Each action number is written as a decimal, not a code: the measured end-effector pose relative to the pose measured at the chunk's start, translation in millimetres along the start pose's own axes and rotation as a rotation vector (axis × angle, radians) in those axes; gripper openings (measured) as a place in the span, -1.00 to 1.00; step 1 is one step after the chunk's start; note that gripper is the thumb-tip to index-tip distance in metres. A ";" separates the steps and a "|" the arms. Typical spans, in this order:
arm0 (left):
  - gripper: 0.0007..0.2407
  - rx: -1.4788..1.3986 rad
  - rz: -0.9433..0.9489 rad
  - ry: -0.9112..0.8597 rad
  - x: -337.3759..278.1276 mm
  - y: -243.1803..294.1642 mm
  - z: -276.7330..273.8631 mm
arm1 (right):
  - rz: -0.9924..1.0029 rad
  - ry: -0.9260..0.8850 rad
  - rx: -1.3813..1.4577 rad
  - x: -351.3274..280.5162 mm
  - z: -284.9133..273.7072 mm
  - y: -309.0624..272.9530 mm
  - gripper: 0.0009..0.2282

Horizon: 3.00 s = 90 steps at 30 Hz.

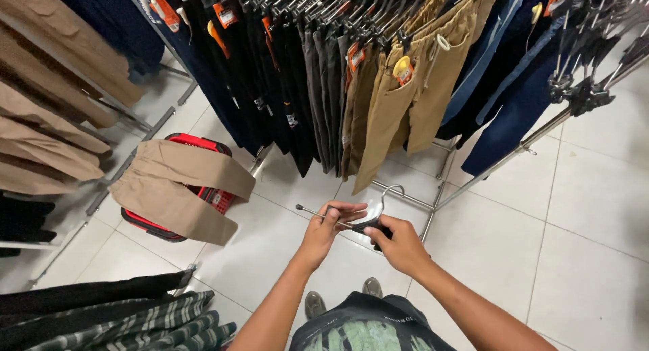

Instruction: The person takes a pair of trousers from a red basket, attaches them to a hanger using clips, and hangs the item onto a clothing rack. They then repeat this by taking another pair of trousers from the basket, attaching them to a hanger, and returning them to the rack.

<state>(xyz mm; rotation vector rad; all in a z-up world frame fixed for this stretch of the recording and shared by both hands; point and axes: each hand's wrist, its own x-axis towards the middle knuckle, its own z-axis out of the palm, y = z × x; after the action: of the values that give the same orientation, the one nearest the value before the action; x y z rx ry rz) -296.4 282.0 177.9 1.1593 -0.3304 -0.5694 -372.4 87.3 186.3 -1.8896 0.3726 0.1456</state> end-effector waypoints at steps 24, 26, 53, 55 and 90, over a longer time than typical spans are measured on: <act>-0.64 0.020 -0.034 0.771 -76.4 -49.6 -55.8 | -0.266 -0.729 -0.284 98.4 59.2 -54.1 -0.81; -0.64 -0.009 -0.012 0.800 -77.0 -45.9 -67.6 | -0.250 -0.772 -0.294 108.7 74.9 -64.1 -0.79; -0.81 -0.207 0.079 1.248 -80.2 52.5 -342.9 | -0.436 -0.872 -0.535 241.4 385.4 -207.0 -0.77; -0.81 -0.157 0.005 1.244 -75.8 45.7 -362.1 | -0.222 -1.176 -0.546 245.8 402.0 -263.4 -0.48; -0.23 0.390 -0.559 1.394 20.9 -121.4 -1215.1 | -0.154 -0.695 -0.776 934.9 1044.0 -72.5 -0.76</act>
<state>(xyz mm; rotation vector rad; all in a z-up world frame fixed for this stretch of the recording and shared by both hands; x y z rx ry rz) 328.0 1164.1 -391.0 1.7605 1.1492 -0.0519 616.2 912.6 -371.2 -2.4426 -0.3633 0.9179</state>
